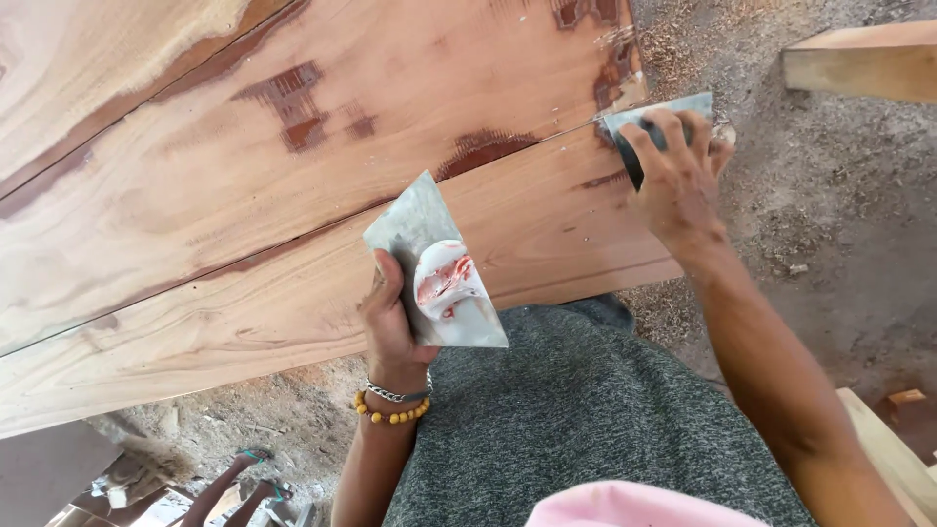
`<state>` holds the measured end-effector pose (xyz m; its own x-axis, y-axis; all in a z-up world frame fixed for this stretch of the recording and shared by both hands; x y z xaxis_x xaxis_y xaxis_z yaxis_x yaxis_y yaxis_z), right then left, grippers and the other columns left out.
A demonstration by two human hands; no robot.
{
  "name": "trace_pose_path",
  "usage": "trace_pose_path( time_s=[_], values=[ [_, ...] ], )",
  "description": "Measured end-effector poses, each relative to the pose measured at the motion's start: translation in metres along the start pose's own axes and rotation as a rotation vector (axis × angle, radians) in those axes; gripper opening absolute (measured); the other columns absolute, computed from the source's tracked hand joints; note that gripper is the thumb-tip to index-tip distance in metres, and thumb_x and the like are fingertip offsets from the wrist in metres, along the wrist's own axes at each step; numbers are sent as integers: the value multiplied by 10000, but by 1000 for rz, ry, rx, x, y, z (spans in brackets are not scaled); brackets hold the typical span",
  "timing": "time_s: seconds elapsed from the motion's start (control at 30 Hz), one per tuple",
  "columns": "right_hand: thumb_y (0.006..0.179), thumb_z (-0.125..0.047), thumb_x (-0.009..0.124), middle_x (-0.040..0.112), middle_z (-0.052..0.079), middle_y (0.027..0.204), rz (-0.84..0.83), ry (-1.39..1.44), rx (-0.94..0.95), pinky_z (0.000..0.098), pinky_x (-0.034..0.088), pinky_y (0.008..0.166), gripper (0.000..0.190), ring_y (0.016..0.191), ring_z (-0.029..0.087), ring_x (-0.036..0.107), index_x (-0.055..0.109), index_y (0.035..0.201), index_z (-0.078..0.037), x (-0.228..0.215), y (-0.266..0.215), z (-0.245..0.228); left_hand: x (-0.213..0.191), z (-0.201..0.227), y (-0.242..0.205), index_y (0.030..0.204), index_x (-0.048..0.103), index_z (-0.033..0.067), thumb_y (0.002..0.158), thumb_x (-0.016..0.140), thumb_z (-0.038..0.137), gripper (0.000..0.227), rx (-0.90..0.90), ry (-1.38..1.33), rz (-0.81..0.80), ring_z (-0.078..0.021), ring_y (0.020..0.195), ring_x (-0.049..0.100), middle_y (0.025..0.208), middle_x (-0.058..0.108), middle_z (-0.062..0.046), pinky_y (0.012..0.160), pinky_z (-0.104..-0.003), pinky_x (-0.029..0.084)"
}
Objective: Applying and smoothing wood filler into the seams and gaps of a wooden surface using putty knives.
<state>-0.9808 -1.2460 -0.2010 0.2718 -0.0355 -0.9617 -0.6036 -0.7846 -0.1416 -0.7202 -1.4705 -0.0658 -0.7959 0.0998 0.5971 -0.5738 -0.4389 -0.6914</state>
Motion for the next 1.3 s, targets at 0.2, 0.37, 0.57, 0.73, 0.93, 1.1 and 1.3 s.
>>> trace_pose_path(
  time_s=[0.2,0.37,0.57,0.73,0.93,1.1,1.3],
  values=[
    [851,2,797,535,31,1459,268,391,194,497,357,1142,631,1403,249,403,603,1427,-170,24,-5,10,18,-1,7,1506,424,25,1092,434,476,613,-29,-17,-32,-317,1141,679,1319,647,-178,957,-495,576],
    [776,-70,849,517,104,1474,98,118,66,534,314,1085,674,1369,316,369,665,1418,-169,0,-12,10,20,1,14,1495,437,-5,1098,438,486,631,-53,-16,-68,-333,1165,670,1328,644,-200,978,-500,573],
    [856,-187,834,566,46,1491,7,-177,-140,512,257,1131,524,1418,269,381,720,1366,-230,-12,-8,22,20,0,15,1495,447,8,1097,441,476,615,-55,-25,-34,-323,1175,668,1338,642,-186,991,-494,568],
    [876,-263,854,600,19,1506,36,-256,-327,497,242,1157,497,1419,238,398,736,1360,-268,-15,3,43,21,-4,21,1481,457,22,1087,440,471,598,-46,-2,-32,-315,1152,673,1327,648,-178,976,-489,570],
    [797,-362,875,593,34,1448,45,133,-519,496,255,1153,632,1373,251,420,682,1382,-220,-12,12,13,25,-10,27,1460,487,9,1103,443,468,584,-74,-34,-31,-324,1138,681,1305,665,-182,971,-491,570],
    [878,-218,847,585,3,1485,153,90,-357,451,273,1172,563,1390,222,444,662,1410,-236,9,-13,9,32,5,17,1451,497,31,1084,449,475,578,-38,-66,-61,-326,1127,686,1292,672,-176,963,-495,575],
    [908,-240,852,563,43,1444,163,84,-209,471,282,1124,491,1369,254,440,677,1363,-180,-2,-21,-21,9,6,16,1478,484,9,1117,443,461,580,-3,-87,-9,-331,1140,681,1310,667,-181,981,-496,568]
  ],
)
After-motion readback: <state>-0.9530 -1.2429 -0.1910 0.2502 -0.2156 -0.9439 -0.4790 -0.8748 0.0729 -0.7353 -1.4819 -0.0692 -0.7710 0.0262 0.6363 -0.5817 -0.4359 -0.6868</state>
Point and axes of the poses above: each hand's wrist, its own y-axis towards the middle knuckle, its own x-axis out of the palm, z = x × y, the point moved 1 cm from there along y, towards the middle knuckle
